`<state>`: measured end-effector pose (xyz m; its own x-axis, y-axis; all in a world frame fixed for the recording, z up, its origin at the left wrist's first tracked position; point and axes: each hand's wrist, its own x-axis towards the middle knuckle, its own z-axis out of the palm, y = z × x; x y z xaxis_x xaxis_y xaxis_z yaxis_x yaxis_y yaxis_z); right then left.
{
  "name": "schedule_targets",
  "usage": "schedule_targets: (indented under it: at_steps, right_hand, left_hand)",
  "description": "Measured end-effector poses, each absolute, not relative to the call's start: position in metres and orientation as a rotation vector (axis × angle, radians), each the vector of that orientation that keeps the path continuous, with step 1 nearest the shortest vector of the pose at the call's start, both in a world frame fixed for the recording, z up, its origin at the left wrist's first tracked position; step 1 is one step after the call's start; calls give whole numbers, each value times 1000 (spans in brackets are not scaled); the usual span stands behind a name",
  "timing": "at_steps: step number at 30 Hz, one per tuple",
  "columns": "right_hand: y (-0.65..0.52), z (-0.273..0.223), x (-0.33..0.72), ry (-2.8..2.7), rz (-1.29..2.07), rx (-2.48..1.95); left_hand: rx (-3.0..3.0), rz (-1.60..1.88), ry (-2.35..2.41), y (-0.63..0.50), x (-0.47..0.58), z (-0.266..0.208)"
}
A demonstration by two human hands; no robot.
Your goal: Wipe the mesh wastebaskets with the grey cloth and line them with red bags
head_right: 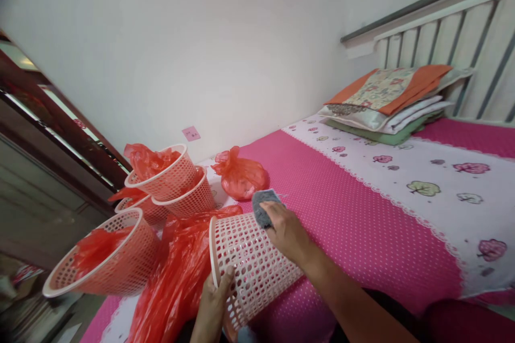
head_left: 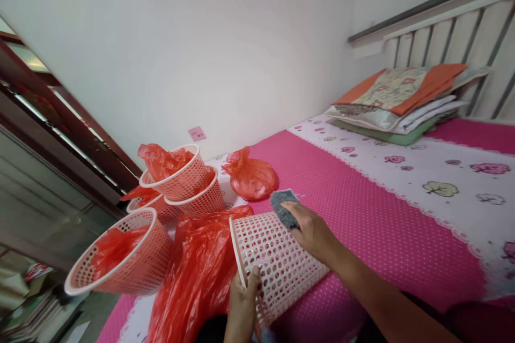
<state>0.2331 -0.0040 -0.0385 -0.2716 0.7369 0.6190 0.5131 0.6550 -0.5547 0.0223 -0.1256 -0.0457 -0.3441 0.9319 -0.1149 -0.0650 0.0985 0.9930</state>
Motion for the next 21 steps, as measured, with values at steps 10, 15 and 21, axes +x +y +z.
schedule_targets:
  at_steps: [10,15,21]
  right_hand:
    - [-86,-14,174,-2361,403,-635]
    - [-87,-13,177,-2371,398,-638]
    - [-83,-14,175,-2315,479,-662]
  left_hand:
    - [993,1503,1300,-144,24,-62]
    - [1034,1434,1348,-158,22,-72]
    - [980,1442,1385,-170,33,-89]
